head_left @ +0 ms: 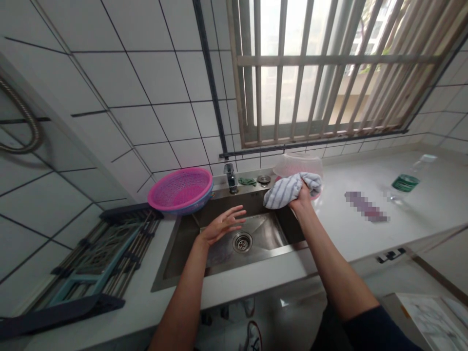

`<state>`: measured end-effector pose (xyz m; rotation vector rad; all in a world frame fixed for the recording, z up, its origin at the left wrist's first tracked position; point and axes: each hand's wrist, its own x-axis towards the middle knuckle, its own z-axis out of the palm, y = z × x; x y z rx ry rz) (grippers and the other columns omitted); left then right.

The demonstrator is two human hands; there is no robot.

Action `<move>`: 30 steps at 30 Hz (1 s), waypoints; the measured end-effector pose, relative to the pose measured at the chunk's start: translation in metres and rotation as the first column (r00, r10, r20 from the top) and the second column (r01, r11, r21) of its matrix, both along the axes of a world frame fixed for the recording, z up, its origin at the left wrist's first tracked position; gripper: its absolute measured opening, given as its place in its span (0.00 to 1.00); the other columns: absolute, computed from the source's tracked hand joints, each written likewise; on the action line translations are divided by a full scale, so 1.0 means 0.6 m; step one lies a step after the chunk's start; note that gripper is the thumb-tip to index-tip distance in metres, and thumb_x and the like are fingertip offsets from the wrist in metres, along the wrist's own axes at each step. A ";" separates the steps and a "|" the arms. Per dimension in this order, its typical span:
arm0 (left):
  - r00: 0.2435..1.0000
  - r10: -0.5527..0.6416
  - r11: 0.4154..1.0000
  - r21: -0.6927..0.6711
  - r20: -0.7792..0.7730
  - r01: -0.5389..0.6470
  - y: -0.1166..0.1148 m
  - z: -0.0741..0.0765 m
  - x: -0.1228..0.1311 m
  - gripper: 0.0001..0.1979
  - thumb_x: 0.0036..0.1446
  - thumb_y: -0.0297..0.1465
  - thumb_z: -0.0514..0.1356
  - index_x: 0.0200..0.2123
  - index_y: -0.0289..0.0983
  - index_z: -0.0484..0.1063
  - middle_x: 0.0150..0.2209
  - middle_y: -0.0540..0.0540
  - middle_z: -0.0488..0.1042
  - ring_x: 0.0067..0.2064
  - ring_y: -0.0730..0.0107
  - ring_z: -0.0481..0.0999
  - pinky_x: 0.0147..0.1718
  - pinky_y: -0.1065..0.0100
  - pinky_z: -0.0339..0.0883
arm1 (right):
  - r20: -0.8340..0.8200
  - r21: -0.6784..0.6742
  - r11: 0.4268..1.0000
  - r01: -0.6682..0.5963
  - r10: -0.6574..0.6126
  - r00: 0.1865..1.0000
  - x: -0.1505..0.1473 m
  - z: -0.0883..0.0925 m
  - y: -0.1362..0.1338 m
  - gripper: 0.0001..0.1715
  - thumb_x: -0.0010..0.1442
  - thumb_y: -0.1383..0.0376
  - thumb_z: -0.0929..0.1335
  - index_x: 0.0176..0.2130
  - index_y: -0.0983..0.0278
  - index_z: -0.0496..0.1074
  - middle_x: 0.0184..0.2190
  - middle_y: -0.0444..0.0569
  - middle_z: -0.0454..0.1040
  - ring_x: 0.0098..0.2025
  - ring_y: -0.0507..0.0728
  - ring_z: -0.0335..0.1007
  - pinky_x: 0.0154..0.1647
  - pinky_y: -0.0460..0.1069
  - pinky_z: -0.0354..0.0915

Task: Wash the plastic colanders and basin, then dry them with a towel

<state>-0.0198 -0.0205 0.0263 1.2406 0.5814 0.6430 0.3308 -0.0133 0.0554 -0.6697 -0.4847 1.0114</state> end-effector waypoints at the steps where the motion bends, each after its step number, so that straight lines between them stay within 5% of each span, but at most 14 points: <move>1: 1.000 0.003 1.000 -0.002 -0.001 -0.003 0.000 0.001 0.000 0.31 0.64 0.39 0.71 0.68 0.44 0.73 0.73 0.29 0.65 0.67 0.39 0.75 0.60 0.50 0.72 | -0.033 -0.013 1.000 -0.003 0.002 0.999 0.004 0.001 0.000 0.18 0.60 0.52 0.68 0.26 0.56 0.62 0.21 0.42 0.72 0.32 0.57 0.77 0.43 0.53 0.77; 5: 1.000 0.007 1.000 -0.010 -0.015 -0.007 0.003 0.002 0.002 0.32 0.62 0.38 0.72 0.68 0.44 0.74 0.72 0.29 0.66 0.66 0.38 0.76 0.60 0.50 0.72 | -0.133 -0.080 0.996 -0.041 0.030 0.991 -0.013 -0.001 -0.011 0.14 0.56 0.56 0.72 0.27 0.57 0.65 0.22 0.40 0.75 0.30 0.55 0.77 0.41 0.52 0.79; 11: 1.000 -0.017 1.000 -0.001 -0.014 0.017 0.012 -0.013 -0.001 0.32 0.64 0.39 0.71 0.69 0.42 0.71 0.72 0.29 0.66 0.66 0.41 0.76 0.61 0.51 0.71 | -0.185 -0.049 0.939 -0.340 0.326 0.927 -0.108 -0.023 -0.025 0.11 0.57 0.58 0.76 0.35 0.59 0.73 0.31 0.44 0.82 0.36 0.57 0.81 0.45 0.53 0.80; 19: 0.993 0.057 0.998 -0.007 -0.102 -0.058 0.005 -0.015 -0.006 0.33 0.64 0.43 0.71 0.69 0.42 0.70 0.71 0.31 0.68 0.64 0.44 0.77 0.63 0.48 0.69 | -0.342 -0.077 0.900 -0.428 0.380 0.860 -0.129 -0.066 0.037 0.08 0.58 0.65 0.74 0.32 0.58 0.71 0.24 0.40 0.79 0.27 0.55 0.77 0.38 0.50 0.78; 27: 0.933 0.291 0.956 0.106 -0.211 -0.274 0.007 -0.020 0.005 0.35 0.57 0.52 0.73 0.61 0.38 0.77 0.62 0.32 0.78 0.55 0.51 0.82 0.54 0.56 0.72 | -0.202 -0.329 0.742 -0.583 0.548 0.812 -0.099 -0.157 0.053 0.04 0.56 0.66 0.73 0.36 0.61 0.77 0.30 0.47 0.84 0.31 0.58 0.81 0.40 0.51 0.78; 30: 0.853 0.473 0.869 0.274 -0.220 -0.411 0.012 -0.024 0.011 0.34 0.53 0.58 0.71 0.50 0.35 0.81 0.45 0.36 0.83 0.41 0.59 0.83 0.38 0.65 0.72 | -0.075 -0.327 0.768 -0.552 0.561 0.825 -0.100 -0.176 0.061 0.06 0.56 0.65 0.74 0.37 0.62 0.78 0.30 0.50 0.84 0.30 0.60 0.82 0.40 0.54 0.78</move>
